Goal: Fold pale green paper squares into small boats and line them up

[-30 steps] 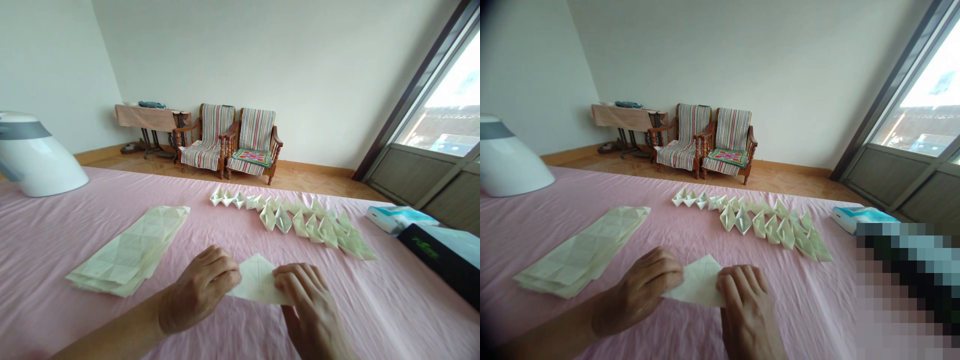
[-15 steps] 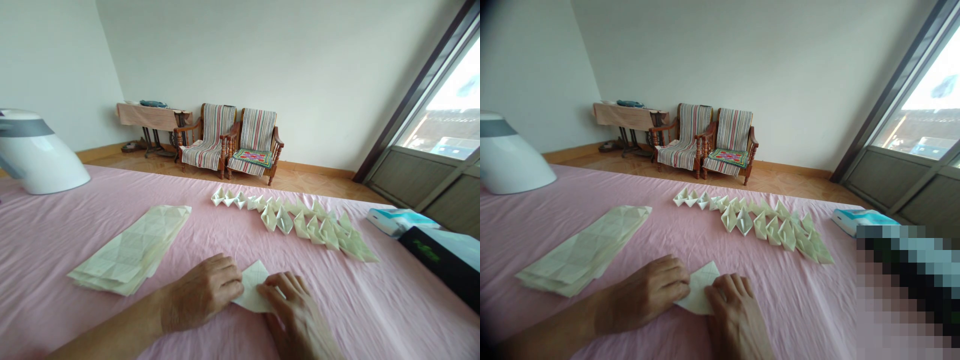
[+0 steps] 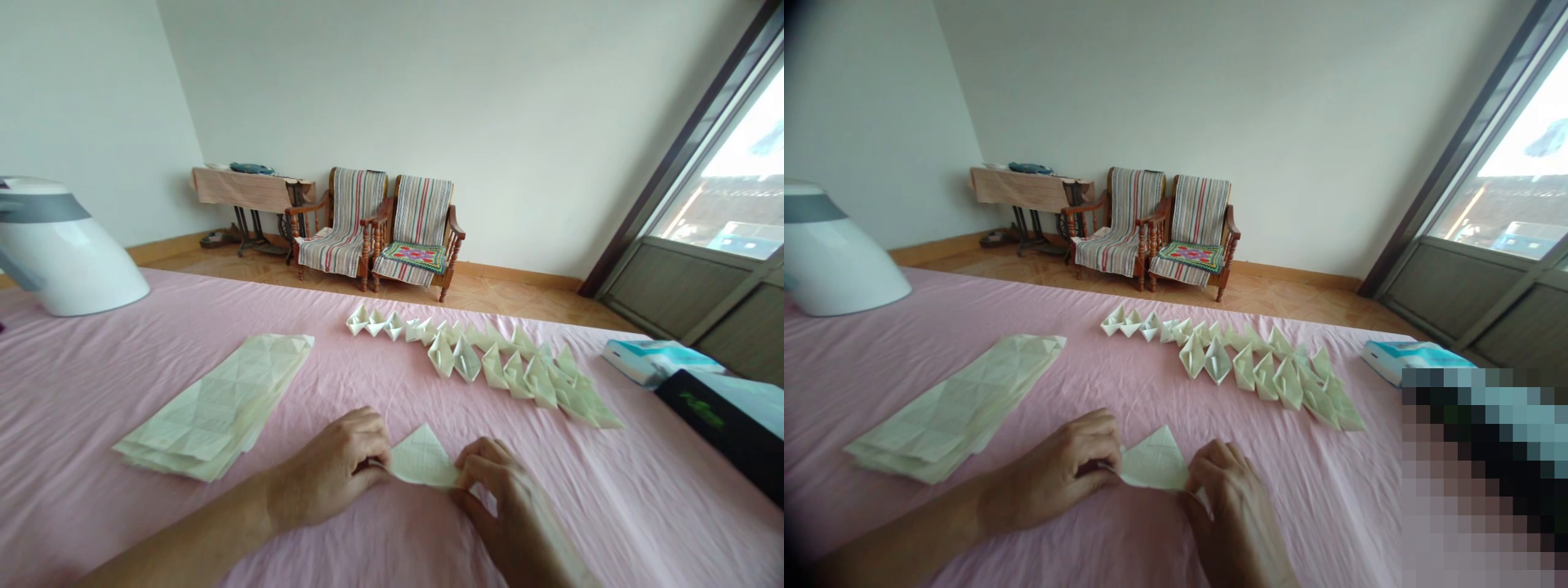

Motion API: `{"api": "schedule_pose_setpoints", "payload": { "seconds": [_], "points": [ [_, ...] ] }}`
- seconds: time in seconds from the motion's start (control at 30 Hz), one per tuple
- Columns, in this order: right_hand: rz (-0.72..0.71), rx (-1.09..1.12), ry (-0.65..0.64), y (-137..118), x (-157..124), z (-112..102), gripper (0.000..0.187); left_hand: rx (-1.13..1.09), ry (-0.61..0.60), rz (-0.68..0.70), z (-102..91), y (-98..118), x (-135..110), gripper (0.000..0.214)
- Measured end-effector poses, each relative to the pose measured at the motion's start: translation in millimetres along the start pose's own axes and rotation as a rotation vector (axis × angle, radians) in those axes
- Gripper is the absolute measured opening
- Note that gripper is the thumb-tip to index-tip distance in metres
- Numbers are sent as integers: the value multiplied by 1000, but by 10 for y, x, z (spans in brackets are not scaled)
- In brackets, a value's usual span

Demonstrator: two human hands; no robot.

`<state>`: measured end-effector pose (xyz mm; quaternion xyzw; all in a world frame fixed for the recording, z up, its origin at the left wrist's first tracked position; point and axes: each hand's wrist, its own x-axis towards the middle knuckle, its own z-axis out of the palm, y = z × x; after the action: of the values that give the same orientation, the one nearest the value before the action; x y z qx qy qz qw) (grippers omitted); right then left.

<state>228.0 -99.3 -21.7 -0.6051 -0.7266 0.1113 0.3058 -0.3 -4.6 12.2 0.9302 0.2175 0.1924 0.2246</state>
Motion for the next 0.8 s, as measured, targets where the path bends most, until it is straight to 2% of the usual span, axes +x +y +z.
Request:
{"api": "schedule_pose_setpoints", "payload": {
  "seconds": [0.17,0.33,0.6,0.8],
  "points": [
    [-2,-10,22,-17,-13,-1,21,-44,3,-19,4,-12,2,21],
    [-17,70,59,-98,-14,52,22,-64,9,-36,4,-15,2,19],
    [190,7,-56,30,7,-102,14,-135,16,-181,31,-125,13,17],
    [234,53,-42,102,37,-77,15,-146,12,-202,20,-156,23,16]
  ]
}}
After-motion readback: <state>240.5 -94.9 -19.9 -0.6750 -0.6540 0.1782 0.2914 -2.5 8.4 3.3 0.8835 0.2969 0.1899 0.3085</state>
